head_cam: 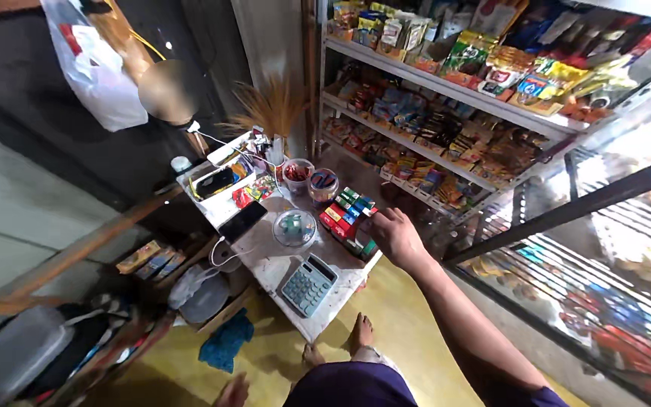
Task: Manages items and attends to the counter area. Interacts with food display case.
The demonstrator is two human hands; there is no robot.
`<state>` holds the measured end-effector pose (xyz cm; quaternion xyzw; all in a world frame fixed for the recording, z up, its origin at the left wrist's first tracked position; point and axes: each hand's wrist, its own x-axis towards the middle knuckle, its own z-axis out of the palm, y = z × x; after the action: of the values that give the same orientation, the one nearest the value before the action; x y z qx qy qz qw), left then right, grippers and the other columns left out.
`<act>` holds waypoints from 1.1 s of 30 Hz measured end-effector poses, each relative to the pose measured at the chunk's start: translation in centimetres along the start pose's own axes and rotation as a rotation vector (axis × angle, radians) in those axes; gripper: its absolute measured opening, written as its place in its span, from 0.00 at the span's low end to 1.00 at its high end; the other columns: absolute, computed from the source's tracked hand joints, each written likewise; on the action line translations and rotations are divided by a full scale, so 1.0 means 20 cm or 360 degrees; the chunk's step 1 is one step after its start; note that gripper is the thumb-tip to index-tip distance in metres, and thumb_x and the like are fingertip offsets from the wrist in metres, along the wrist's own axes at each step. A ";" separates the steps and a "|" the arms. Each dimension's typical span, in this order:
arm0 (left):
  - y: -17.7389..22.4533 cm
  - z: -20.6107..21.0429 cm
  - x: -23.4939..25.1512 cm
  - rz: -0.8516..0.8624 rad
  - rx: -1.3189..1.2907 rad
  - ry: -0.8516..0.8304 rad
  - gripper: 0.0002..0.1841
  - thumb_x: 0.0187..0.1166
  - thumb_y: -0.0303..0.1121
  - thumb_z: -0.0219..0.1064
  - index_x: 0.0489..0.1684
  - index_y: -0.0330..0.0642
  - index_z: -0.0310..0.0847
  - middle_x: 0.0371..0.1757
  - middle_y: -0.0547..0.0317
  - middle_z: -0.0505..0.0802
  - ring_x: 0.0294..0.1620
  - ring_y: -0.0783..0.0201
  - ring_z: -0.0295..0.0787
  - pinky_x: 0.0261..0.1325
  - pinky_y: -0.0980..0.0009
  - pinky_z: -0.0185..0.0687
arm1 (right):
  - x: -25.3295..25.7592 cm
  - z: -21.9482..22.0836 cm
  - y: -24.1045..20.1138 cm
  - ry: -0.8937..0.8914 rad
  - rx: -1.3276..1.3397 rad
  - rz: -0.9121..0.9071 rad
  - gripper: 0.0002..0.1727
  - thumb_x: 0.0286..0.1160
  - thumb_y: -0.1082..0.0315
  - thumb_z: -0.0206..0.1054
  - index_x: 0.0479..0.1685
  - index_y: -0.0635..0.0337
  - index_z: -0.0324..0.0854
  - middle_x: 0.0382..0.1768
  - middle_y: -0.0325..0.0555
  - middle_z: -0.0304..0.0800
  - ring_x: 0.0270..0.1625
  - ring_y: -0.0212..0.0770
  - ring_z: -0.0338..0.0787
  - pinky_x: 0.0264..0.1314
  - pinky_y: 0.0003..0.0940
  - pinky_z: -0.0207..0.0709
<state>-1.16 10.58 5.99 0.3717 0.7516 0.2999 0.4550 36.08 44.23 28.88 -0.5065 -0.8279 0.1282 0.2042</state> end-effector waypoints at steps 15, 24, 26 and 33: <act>1.59 0.19 0.01 0.1742 -0.0270 -0.0335 0.35 0.73 0.35 0.78 0.83 0.49 0.68 0.67 0.58 0.91 0.63 0.70 0.90 0.66 0.69 0.89 | -0.26 -0.11 -0.49 -0.0263 0.1891 0.0127 0.02 0.82 0.71 0.60 0.46 0.55 0.74 0.32 0.30 0.83 0.32 0.23 0.82 0.36 0.22 0.76; 1.57 0.28 0.02 0.1711 -0.0141 -0.0342 0.34 0.71 0.34 0.78 0.78 0.32 0.75 0.70 0.49 0.90 0.68 0.68 0.89 0.71 0.68 0.86 | -0.52 -0.24 -0.43 0.0252 0.0832 -0.0632 0.16 0.85 0.55 0.66 0.46 0.59 0.90 0.46 0.45 0.94 0.57 0.38 0.88 0.66 0.36 0.80; 1.57 0.29 -0.01 0.1738 -0.0053 -0.0313 0.36 0.71 0.36 0.79 0.80 0.33 0.73 0.68 0.49 0.91 0.66 0.68 0.89 0.70 0.68 0.86 | -0.53 -0.26 -0.45 0.0168 0.0376 -0.0693 0.17 0.83 0.49 0.67 0.52 0.51 0.91 0.50 0.40 0.95 0.59 0.41 0.88 0.66 0.40 0.79; 1.56 0.35 -0.06 0.1785 0.0191 -0.0045 0.34 0.75 0.46 0.75 0.78 0.36 0.78 0.60 0.48 0.95 0.56 0.63 0.94 0.64 0.64 0.88 | -0.50 -0.23 -0.44 0.0052 0.0081 -0.0548 0.16 0.75 0.54 0.72 0.56 0.50 0.91 0.51 0.39 0.94 0.56 0.44 0.89 0.58 0.40 0.82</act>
<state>14.48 27.40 28.38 0.7435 0.4485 0.4475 0.2142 35.34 31.36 34.57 -0.3538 -0.8955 0.1040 0.2493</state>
